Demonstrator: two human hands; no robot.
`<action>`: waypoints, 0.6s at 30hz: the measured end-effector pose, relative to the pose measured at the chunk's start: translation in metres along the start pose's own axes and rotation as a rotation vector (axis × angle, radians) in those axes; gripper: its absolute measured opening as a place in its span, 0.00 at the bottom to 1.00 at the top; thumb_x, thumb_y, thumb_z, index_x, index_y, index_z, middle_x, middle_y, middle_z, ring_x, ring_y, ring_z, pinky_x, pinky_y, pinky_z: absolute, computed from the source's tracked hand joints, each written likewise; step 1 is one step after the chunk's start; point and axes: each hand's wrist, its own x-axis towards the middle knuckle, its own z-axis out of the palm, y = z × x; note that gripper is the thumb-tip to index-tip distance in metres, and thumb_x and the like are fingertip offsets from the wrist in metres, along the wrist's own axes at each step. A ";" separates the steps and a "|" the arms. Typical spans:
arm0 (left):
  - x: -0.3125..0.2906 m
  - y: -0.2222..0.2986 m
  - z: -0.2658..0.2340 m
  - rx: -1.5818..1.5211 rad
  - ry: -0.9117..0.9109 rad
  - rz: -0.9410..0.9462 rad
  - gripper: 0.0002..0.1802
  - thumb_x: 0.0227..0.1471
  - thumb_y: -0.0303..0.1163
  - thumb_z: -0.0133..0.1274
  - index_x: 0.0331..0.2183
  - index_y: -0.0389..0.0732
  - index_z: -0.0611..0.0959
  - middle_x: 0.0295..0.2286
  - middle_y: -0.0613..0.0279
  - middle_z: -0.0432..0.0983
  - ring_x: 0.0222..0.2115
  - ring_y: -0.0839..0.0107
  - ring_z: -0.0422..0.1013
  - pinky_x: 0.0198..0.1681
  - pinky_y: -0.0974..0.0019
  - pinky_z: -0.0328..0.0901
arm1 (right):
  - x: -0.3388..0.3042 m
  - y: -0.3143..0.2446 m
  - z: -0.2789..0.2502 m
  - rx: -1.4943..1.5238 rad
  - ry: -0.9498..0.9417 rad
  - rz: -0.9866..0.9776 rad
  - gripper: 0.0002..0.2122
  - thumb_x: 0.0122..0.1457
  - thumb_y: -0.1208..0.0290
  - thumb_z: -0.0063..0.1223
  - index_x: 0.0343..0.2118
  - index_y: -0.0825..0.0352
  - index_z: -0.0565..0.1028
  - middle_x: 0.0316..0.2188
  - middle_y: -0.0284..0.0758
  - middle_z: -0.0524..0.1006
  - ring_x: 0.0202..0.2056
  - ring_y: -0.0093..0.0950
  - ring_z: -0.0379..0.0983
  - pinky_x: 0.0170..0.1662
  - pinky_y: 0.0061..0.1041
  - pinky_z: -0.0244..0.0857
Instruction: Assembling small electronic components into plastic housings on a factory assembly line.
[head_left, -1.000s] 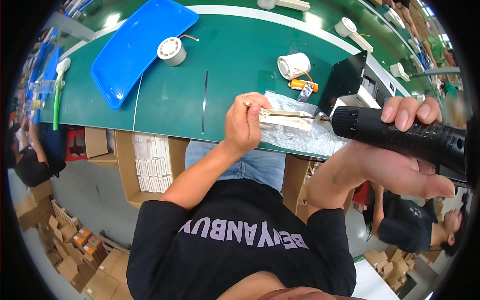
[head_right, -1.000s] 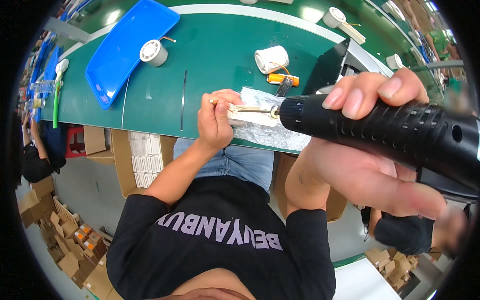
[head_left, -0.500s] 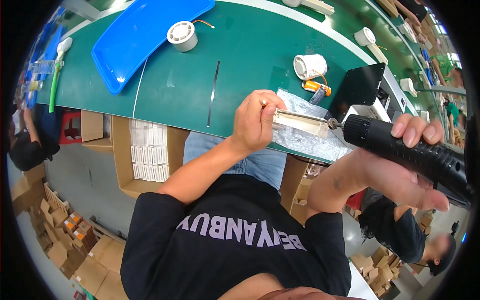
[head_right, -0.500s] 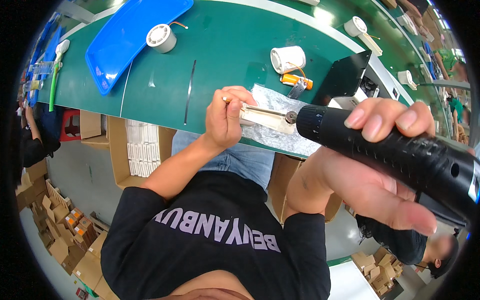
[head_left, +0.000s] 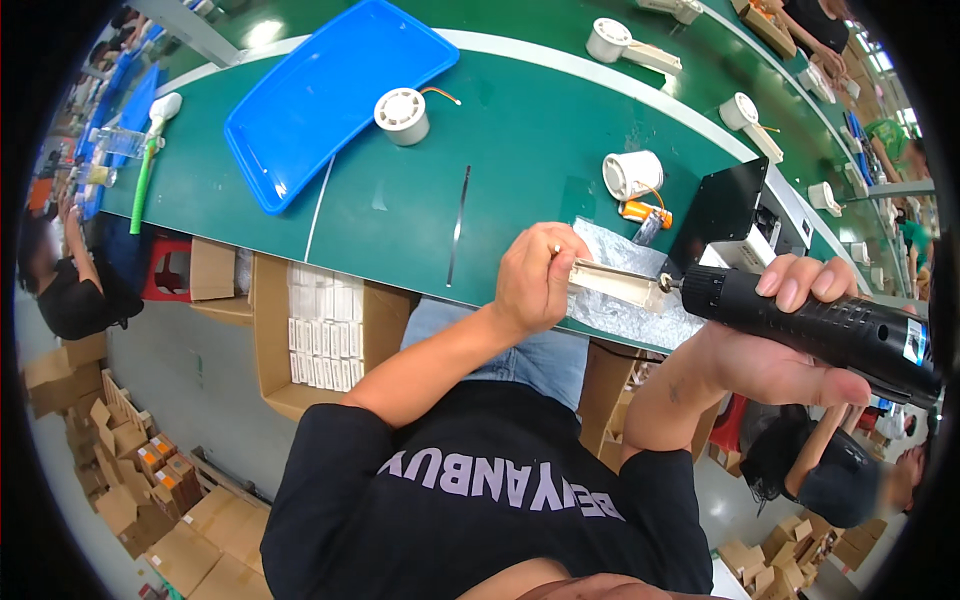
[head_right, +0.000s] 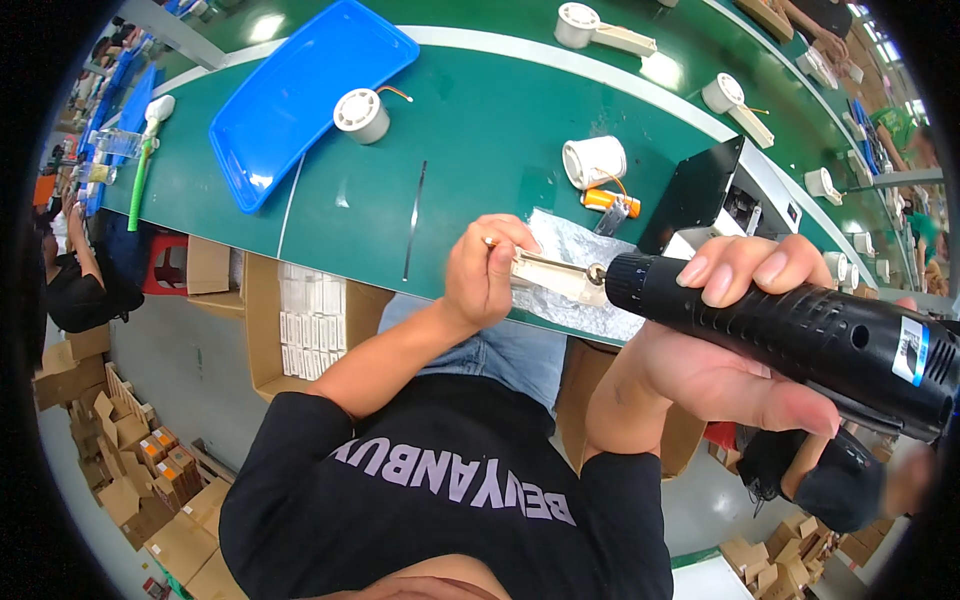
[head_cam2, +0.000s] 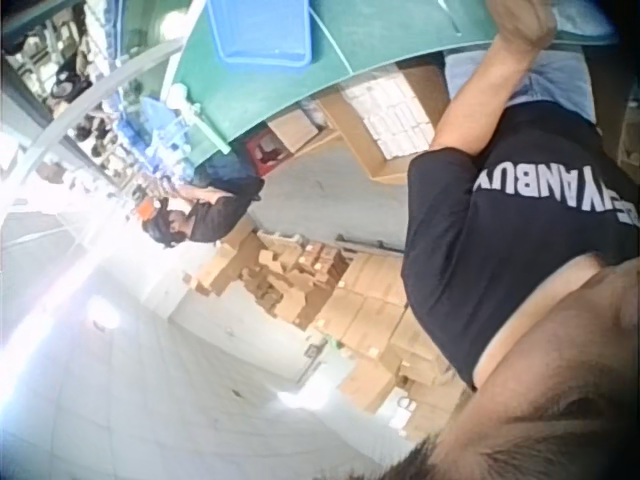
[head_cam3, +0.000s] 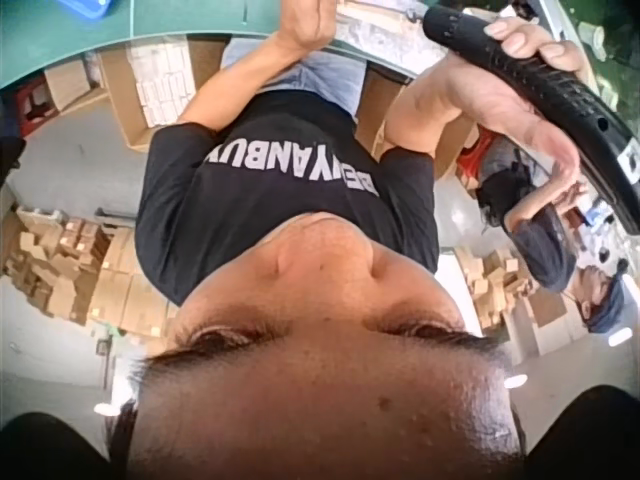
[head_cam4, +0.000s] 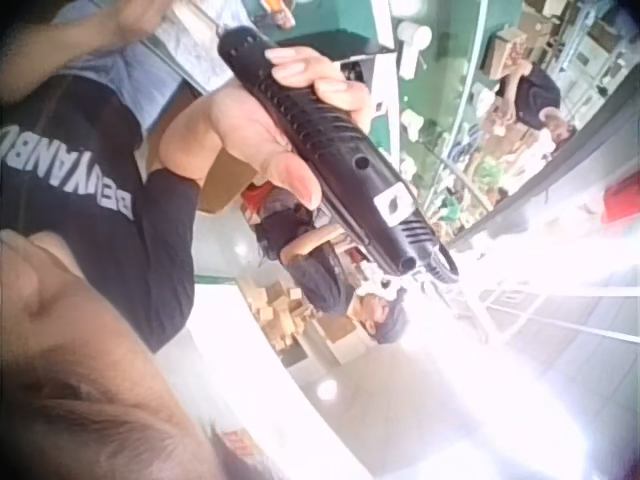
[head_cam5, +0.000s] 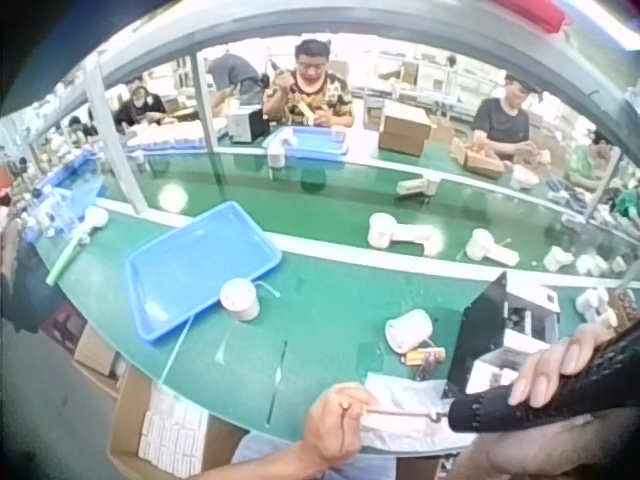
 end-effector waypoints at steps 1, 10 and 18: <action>0.000 -0.002 -0.001 0.008 -0.003 0.014 0.07 0.66 0.28 0.40 0.33 0.37 0.67 0.31 0.53 0.78 0.32 0.60 0.74 0.37 0.61 0.69 | -0.002 0.002 0.004 0.012 0.002 -0.011 0.44 0.51 0.26 0.48 0.39 0.77 0.65 0.34 0.36 0.65 0.28 0.27 0.67 0.31 0.26 0.64; 0.003 0.000 0.001 -0.101 0.079 -0.212 0.09 0.65 0.27 0.37 0.34 0.34 0.72 0.31 0.51 0.76 0.33 0.62 0.73 0.40 0.61 0.68 | 0.049 -0.088 -0.020 0.392 -0.271 -0.045 0.38 0.53 0.45 0.64 0.48 0.79 0.64 0.35 0.35 0.66 0.30 0.23 0.69 0.33 0.25 0.66; 0.004 -0.002 0.003 -0.119 0.009 -0.091 0.08 0.63 0.24 0.34 0.32 0.36 0.68 0.31 0.50 0.76 0.34 0.60 0.72 0.42 0.59 0.67 | 0.100 -0.043 -0.060 -0.764 -0.148 -0.364 0.16 0.69 0.58 0.45 0.48 0.67 0.65 0.29 0.44 0.76 0.23 0.33 0.73 0.27 0.31 0.72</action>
